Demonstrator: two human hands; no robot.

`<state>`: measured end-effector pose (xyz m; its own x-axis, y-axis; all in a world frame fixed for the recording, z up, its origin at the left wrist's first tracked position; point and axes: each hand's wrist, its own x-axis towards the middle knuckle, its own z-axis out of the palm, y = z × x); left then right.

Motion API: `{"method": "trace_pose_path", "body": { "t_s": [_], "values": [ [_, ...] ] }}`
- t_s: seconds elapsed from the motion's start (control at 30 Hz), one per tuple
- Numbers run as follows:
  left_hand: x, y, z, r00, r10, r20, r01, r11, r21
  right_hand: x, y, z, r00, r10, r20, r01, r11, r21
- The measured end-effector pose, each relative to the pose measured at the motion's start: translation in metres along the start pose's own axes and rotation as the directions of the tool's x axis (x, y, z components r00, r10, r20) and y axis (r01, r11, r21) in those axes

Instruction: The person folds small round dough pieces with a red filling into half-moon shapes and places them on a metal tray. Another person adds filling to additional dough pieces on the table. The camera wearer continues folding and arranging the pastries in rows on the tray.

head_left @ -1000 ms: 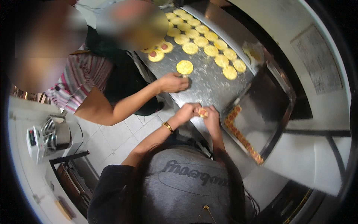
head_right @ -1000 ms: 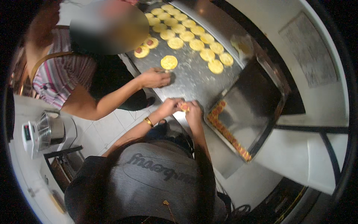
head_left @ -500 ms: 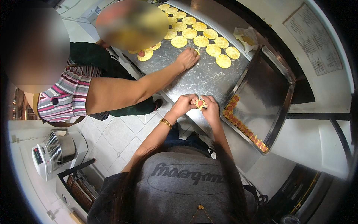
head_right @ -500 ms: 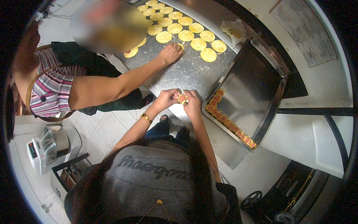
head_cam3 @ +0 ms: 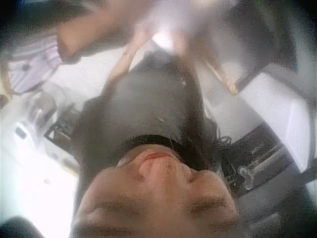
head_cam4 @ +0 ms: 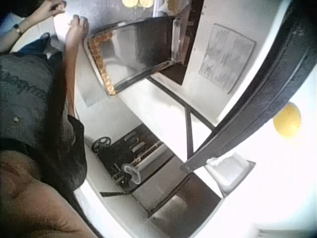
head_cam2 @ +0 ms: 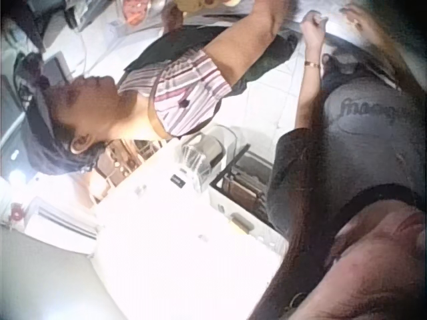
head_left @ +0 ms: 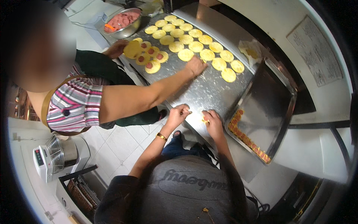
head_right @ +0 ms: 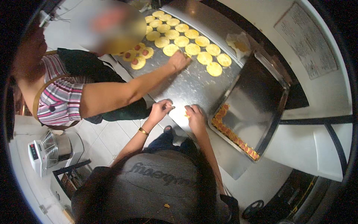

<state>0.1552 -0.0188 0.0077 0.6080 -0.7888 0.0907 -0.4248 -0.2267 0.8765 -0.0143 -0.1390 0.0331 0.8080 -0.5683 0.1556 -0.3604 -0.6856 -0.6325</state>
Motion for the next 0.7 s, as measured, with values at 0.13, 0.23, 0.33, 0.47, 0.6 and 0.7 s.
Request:
{"method": "trace_pose_path", "body": {
  "t_s": [0.13,0.23,0.33,0.47,0.6,0.7],
  "values": [
    [0.028,-0.075,-0.041,0.948,0.162,-0.274,-0.006,0.871,0.492,-0.002,-0.004,-0.001,0.997,-0.066,0.05,0.069,0.995,-0.075],
    [0.067,-0.064,-0.067,0.795,0.144,-0.59,0.113,0.919,0.377,-0.008,0.014,0.001,0.997,-0.06,0.04,0.062,0.997,-0.038],
    [0.113,-0.151,-0.105,0.773,-0.252,-0.582,0.447,0.867,0.219,-0.009,0.027,-0.005,0.998,0.048,-0.046,-0.042,0.992,0.122],
    [0.124,-0.12,-0.104,0.671,-0.249,-0.698,0.598,0.738,0.312,0.008,0.058,-0.078,0.93,0.182,-0.318,-0.163,0.983,0.085],
    [0.132,-0.124,-0.098,0.674,-0.227,-0.703,0.589,0.739,0.326,0.011,0.145,-0.119,0.846,0.315,-0.43,-0.349,0.937,-0.001],
    [0.141,-0.123,-0.096,0.692,-0.301,-0.657,0.59,0.76,0.273,0.019,0.165,-0.122,0.868,0.389,-0.309,-0.437,0.894,-0.102]
  ]
}}
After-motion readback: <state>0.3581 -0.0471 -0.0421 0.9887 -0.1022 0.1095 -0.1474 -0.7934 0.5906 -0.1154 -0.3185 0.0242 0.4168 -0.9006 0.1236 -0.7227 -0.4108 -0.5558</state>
